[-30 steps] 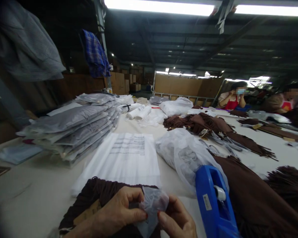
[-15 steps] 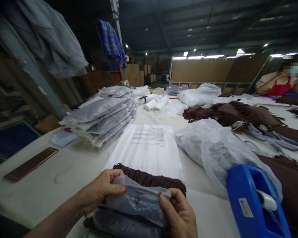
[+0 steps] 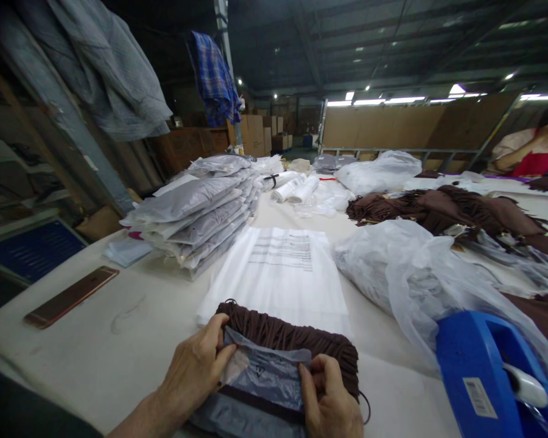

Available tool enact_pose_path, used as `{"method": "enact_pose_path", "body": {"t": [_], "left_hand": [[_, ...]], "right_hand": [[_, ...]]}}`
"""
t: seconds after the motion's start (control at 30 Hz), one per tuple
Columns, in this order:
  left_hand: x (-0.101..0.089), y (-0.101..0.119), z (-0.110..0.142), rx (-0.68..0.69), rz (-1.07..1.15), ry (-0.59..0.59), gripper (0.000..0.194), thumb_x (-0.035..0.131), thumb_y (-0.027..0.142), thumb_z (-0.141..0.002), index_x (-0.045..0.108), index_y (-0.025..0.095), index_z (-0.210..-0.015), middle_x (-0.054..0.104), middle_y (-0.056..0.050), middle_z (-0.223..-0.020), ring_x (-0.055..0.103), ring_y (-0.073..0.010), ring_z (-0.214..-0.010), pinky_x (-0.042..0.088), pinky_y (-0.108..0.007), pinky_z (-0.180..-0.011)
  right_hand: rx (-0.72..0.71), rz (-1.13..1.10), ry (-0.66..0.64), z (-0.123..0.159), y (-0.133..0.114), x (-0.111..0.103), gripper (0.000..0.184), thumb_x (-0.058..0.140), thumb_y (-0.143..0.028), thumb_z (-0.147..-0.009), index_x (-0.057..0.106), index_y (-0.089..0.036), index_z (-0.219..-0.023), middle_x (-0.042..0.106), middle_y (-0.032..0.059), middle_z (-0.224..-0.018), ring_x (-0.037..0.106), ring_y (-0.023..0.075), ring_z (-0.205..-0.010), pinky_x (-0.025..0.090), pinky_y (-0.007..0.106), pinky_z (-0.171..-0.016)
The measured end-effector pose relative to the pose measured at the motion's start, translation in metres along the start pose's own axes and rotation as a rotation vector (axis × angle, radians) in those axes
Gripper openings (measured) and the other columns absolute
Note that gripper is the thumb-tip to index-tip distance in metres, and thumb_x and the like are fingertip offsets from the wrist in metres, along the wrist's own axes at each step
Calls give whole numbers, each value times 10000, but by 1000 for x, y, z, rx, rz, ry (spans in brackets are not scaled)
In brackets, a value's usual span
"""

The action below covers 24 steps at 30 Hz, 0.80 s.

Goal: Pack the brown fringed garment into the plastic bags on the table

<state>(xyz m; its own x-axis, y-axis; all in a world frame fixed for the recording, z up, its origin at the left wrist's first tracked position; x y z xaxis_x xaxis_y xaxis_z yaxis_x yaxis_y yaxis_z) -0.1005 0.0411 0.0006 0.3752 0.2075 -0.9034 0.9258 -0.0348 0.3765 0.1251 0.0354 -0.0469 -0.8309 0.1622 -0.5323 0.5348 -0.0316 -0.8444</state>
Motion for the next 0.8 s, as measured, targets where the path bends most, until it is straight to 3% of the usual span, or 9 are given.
{"method": "enact_pose_path", "body": {"t": [0.07,0.1,0.17,0.23,0.3,0.4,0.53,0.67,0.8], "left_hand": [[-14,17,9,280,-18,261,274,418,75,-791,478,140,-1050,595,-85,-883,550,-201,-805,444,-328,-719],[-18,26,15,423,3,323,247,390,62,-809,498,143,-1016,590,-84,-877,539,-195,-807,449,-330,-729],[-17,40,22,651,78,280,236,335,59,-842,538,155,-915,585,-58,-793,522,-171,-756,457,-305,-705],[-11,48,24,749,111,152,261,324,72,-851,558,147,-938,606,-65,-821,527,-178,-804,469,-307,-733],[-5,49,21,737,94,61,296,348,76,-840,543,126,-1056,619,-95,-972,518,-206,-938,468,-344,-820],[3,45,17,673,98,-57,340,369,59,-817,525,126,-1112,598,-100,-1094,488,-222,-1036,444,-391,-899],[9,41,16,624,114,-145,326,377,58,-820,533,146,-1093,591,-89,-1108,492,-228,-1043,431,-413,-915],[10,33,13,549,115,-150,285,418,65,-814,550,167,-1045,552,-93,-1148,463,-232,-1079,421,-421,-927],[10,27,9,479,168,-182,263,481,75,-781,560,178,-1010,543,-89,-1145,456,-233,-1088,409,-429,-949]], "right_hand": [[-10,17,0,0,-1,1,330,457,-588,-771,452,-258,-785,519,-71,-511,517,127,-468,380,236,-520],[-8,24,0,0,-1,1,327,459,-587,-770,446,-260,-783,517,-73,-507,515,128,-464,381,235,-514],[-7,39,0,-1,0,1,321,457,-583,-774,435,-263,-783,515,-73,-505,514,131,-458,384,237,-506],[-34,92,7,0,0,-1,301,459,-563,-785,436,-262,-782,503,-68,-508,509,133,-446,377,242,-482],[-137,185,36,0,-8,-6,247,473,-500,-806,465,-256,-771,517,-42,-564,520,133,-475,381,243,-477],[-482,267,90,4,-35,-14,98,497,-317,-829,555,-238,-825,591,29,-768,578,151,-668,438,249,-600],[-917,401,39,10,-59,-6,226,535,-181,-782,597,-245,-990,654,31,-976,580,193,-895,441,312,-778],[-972,606,-28,0,-43,9,339,573,-299,-775,575,-193,-1096,664,55,-1023,620,185,-880,492,279,-695],[-942,617,-95,-6,-23,10,380,567,-365,-785,565,-199,-1126,673,59,-1018,640,191,-881,529,287,-686]]}}
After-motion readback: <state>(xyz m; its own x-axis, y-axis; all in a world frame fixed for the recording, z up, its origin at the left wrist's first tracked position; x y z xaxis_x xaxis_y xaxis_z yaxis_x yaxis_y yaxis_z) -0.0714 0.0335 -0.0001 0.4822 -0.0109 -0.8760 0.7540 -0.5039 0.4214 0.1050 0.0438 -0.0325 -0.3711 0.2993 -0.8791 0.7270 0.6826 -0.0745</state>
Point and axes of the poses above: each hand's wrist, its own z-axis away from the middle knuckle, its own x-axis out of the palm, y = z × x, the point moved 6 cm from there along -z, towards the middle knuckle
